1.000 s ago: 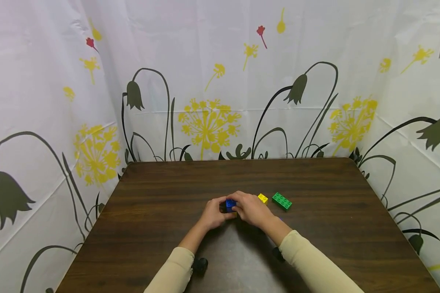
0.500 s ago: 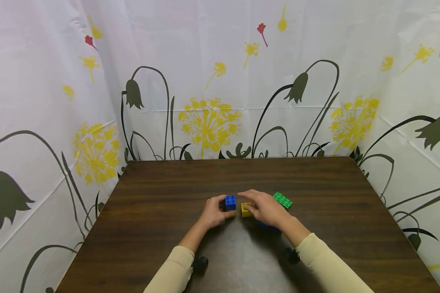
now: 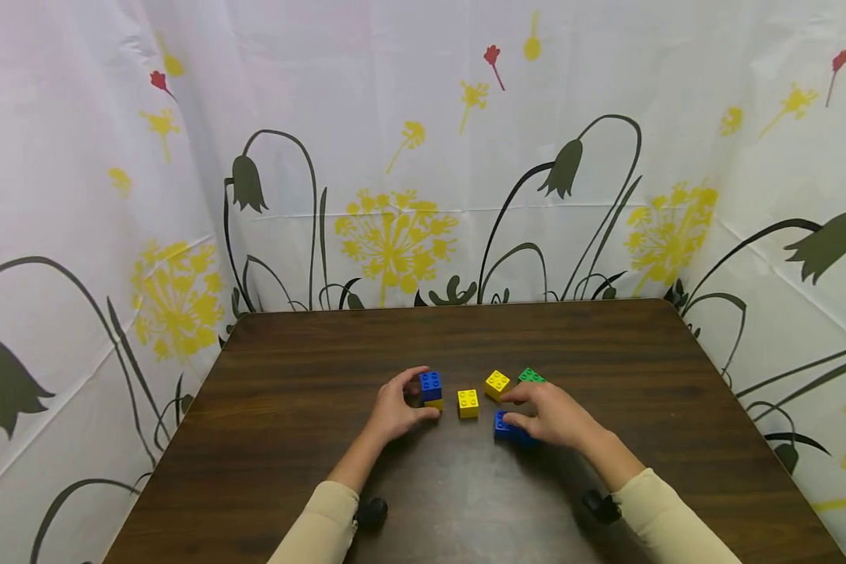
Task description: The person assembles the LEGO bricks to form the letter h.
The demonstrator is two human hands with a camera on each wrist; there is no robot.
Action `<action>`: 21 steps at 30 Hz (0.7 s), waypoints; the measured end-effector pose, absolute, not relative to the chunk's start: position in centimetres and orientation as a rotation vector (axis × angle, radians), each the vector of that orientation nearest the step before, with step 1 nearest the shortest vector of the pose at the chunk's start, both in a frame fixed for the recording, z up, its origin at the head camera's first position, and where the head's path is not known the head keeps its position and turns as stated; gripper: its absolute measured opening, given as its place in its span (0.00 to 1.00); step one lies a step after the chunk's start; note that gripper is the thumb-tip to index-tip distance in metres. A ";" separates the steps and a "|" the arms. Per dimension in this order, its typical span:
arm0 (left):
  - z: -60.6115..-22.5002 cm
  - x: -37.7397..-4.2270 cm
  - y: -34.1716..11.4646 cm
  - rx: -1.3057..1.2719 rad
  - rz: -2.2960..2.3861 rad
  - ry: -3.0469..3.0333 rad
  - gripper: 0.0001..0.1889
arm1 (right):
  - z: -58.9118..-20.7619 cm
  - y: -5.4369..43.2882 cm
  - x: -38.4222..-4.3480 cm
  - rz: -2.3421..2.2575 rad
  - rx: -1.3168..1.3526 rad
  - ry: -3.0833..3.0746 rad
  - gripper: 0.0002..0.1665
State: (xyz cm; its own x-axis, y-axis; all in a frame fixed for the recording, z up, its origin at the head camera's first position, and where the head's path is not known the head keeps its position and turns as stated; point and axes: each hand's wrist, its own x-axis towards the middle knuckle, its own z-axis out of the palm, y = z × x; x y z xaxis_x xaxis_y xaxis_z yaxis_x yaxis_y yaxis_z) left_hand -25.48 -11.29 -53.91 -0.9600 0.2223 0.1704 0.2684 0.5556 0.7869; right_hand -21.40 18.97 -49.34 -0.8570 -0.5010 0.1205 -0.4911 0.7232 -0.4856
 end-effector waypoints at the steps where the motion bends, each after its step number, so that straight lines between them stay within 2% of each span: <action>1: -53.8 -25.1 -11.5 -0.414 -1.408 -2.717 0.40 | -49.5 19.0 -21.3 -0.804 -0.845 2.891 0.20; 4: -53.5 -23.9 -12.1 -0.348 -1.460 -2.685 0.38 | -49.9 19.1 -21.1 -0.790 -0.878 2.876 0.21; 8: -53.3 -22.2 -12.5 -0.311 -1.535 -2.648 0.22 | -50.1 18.9 -20.9 -0.774 -0.881 2.866 0.23; 12: -53.4 -21.0 -11.9 -0.435 -1.612 -2.684 0.10 | -50.3 18.8 -20.7 -0.747 -0.854 2.863 0.24; 16: -53.4 -20.7 -10.3 -0.549 -1.674 -2.716 0.16 | -50.4 18.8 -20.6 -0.731 -0.821 2.874 0.25; 21: -53.3 -21.1 -8.4 -0.558 -1.642 -2.728 0.24 | -50.7 18.5 -20.6 -0.710 -0.808 2.880 0.25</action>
State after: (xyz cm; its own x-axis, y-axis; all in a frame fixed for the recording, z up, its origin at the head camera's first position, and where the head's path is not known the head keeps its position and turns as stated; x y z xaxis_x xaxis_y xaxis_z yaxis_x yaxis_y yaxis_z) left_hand -21.08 -8.43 -53.33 -0.9365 0.3369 0.0978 0.2441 0.4257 0.8713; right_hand -20.61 18.54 -50.67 -0.8595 -0.5078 0.0581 -0.4766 0.7552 -0.4500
